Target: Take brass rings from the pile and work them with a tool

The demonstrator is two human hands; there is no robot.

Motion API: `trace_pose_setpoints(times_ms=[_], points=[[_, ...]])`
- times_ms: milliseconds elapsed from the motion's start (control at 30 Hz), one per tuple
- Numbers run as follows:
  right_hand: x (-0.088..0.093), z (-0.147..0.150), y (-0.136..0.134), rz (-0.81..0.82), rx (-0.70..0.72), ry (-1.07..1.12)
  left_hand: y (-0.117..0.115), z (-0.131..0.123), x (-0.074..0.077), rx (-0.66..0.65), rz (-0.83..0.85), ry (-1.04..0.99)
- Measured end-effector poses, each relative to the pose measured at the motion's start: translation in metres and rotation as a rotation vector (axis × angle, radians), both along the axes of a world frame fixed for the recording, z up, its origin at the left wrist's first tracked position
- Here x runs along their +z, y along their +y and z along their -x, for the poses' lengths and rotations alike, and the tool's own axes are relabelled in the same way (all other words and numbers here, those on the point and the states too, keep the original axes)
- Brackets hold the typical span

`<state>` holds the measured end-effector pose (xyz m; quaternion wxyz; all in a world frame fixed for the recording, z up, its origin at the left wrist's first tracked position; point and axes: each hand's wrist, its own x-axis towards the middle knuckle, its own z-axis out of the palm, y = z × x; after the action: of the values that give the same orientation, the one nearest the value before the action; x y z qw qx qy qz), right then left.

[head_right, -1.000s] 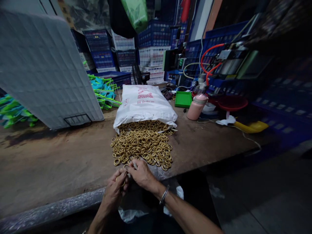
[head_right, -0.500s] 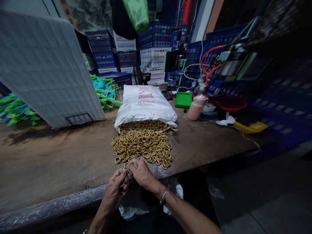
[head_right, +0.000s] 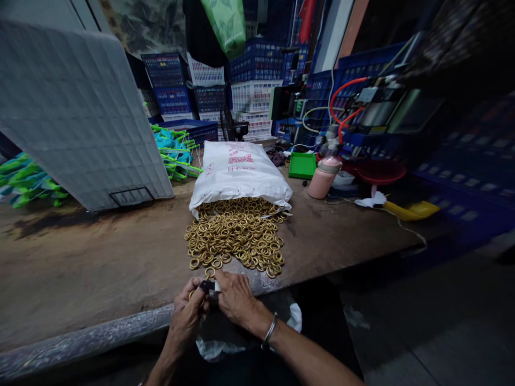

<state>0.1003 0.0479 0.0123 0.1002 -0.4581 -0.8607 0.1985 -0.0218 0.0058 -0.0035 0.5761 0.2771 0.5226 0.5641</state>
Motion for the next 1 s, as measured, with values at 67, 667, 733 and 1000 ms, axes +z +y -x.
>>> trace_pose_setpoints(times_ms=[67, 667, 733, 1000], points=[[0.000, 0.002, -0.001, 0.001, -0.017, -0.027, 0.000, 0.001, 0.000, -0.001, -0.015, 0.036], [-0.015, 0.013, 0.017, -0.074, -0.072, -0.009, -0.010, 0.024, 0.007, 0.037, 0.011, -0.396], [-0.019, 0.020, 0.018, -0.078, -0.060, -0.011, -0.011, 0.028, 0.006, 0.050, 0.026, -0.422], [-0.028, 0.033, 0.024, -0.059, -0.124, -0.083, -0.009, 0.039, 0.002, 0.070, 0.023, -0.579]])
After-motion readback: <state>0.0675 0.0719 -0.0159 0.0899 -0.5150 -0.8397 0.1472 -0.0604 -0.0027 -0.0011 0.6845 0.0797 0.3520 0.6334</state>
